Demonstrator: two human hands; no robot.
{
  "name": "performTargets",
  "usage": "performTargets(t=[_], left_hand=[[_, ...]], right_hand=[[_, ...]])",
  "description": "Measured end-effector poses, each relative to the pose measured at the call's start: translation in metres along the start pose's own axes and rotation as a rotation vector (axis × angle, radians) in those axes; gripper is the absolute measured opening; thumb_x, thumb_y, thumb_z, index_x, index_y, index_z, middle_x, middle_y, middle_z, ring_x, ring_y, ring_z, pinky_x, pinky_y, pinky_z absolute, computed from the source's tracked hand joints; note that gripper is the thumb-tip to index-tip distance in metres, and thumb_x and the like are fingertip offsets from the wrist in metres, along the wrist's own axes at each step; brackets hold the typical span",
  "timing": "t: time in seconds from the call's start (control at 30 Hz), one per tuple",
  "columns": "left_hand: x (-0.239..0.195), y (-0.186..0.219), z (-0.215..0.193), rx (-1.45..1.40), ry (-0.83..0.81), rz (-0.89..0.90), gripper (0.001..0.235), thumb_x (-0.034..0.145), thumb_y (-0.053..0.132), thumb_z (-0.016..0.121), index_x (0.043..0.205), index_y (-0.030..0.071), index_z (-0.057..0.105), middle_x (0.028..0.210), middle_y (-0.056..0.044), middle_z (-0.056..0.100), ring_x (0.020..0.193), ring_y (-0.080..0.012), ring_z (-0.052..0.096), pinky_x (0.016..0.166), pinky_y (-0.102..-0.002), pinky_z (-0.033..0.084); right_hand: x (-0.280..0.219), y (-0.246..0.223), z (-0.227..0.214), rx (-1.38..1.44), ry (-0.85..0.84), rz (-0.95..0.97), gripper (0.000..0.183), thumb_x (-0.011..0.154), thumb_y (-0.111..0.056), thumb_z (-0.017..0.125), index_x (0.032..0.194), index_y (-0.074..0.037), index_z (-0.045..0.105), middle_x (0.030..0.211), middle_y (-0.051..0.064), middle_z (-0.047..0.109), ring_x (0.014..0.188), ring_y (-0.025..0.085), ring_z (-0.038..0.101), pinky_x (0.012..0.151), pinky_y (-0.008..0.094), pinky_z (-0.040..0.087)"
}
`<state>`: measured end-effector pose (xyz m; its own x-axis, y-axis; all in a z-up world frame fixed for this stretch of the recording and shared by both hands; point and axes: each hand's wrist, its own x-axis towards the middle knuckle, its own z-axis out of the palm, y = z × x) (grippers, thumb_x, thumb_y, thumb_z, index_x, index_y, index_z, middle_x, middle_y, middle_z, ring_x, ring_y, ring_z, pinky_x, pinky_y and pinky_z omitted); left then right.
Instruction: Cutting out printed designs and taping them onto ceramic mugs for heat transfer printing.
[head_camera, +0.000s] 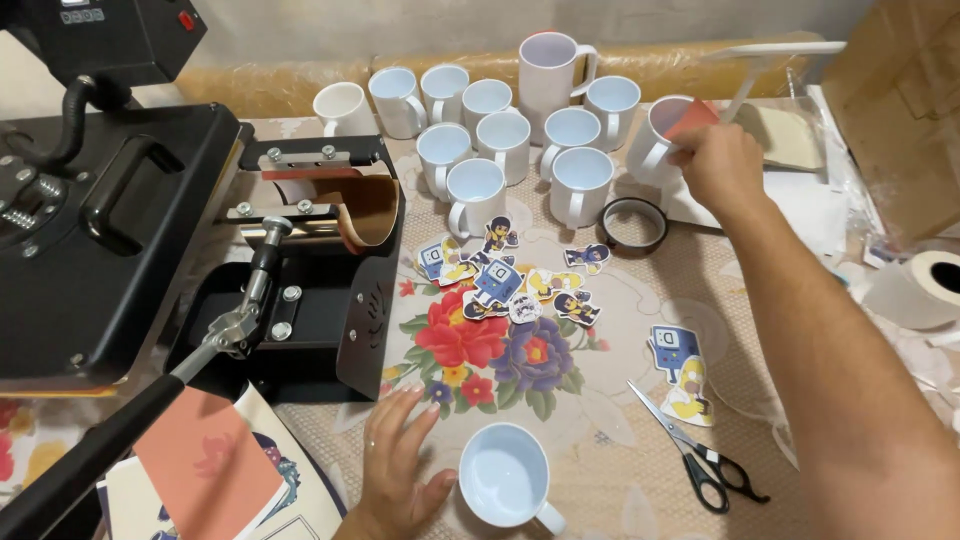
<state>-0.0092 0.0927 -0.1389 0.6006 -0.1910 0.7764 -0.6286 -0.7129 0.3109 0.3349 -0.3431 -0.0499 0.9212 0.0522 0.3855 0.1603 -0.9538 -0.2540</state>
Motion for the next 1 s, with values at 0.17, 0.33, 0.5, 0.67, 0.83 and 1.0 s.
performTargets(t=[0.17,0.33,0.5,0.67,0.83,1.0], left_hand=[[-0.001,0.0,0.008,-0.047,-0.096,-0.014,0.064,0.103,0.062,0.034,0.135,0.01,0.053,0.141,-0.019,0.054,0.131,-0.0351,0.056,0.11,-0.053,0.046],[0.02,0.004,-0.002,-0.168,-0.184,-0.045,0.075,0.105,0.067,0.022,0.139,0.007,0.051,0.143,-0.021,0.053,0.133,-0.0375,0.056,0.112,-0.053,0.043],[0.027,0.002,-0.003,-0.219,-0.228,-0.082,0.076,0.106,0.064,0.018,0.134,0.003,0.055,0.141,-0.022,0.055,0.13,-0.0375,0.055,0.11,-0.053,0.042],[0.021,0.001,-0.002,-0.245,-0.251,-0.112,0.072,0.104,0.061,0.024,0.136,0.004,0.054,0.142,-0.021,0.054,0.134,-0.036,0.052,0.112,-0.05,0.04],[0.018,0.001,0.003,-0.252,-0.3,-0.175,0.075,0.102,0.062,0.022,0.138,0.005,0.054,0.142,-0.019,0.054,0.134,-0.0348,0.05,0.109,-0.051,0.04],[0.019,0.002,0.002,-0.323,-0.217,-0.201,0.082,0.103,0.066,0.014,0.134,0.002,0.057,0.139,-0.021,0.056,0.132,-0.0355,0.053,0.108,-0.05,0.043]], right_hand=[[0.02,0.014,0.05,-0.002,-0.034,0.036,0.025,0.073,-0.003,0.049,0.074,-0.02,0.067,0.064,0.008,0.053,0.061,0.033,0.046,0.053,0.044,0.034],[0.032,0.018,0.067,-0.055,-0.053,-0.008,0.027,0.079,-0.005,0.053,0.084,-0.022,0.073,0.081,0.006,0.07,0.075,0.035,0.061,0.059,0.046,0.044],[0.003,-0.019,0.017,-0.169,-0.013,-0.004,0.039,0.092,-0.007,0.066,0.131,-0.012,0.065,0.119,0.018,0.068,0.098,0.045,0.064,0.068,0.057,0.05],[-0.089,-0.041,-0.031,0.133,-0.043,-0.057,0.019,0.093,-0.018,0.069,0.11,-0.016,0.077,0.095,0.004,0.075,0.084,0.024,0.067,0.075,0.044,0.048],[-0.161,-0.061,-0.06,-0.051,-0.804,0.025,0.052,0.077,-0.036,0.083,0.125,-0.022,0.068,0.126,0.0,0.067,0.116,0.022,0.062,0.098,0.04,0.047],[-0.183,-0.061,-0.056,-0.223,-0.862,0.103,0.064,0.077,-0.042,0.085,0.133,-0.028,0.057,0.13,-0.001,0.062,0.119,0.022,0.059,0.091,0.041,0.051]])
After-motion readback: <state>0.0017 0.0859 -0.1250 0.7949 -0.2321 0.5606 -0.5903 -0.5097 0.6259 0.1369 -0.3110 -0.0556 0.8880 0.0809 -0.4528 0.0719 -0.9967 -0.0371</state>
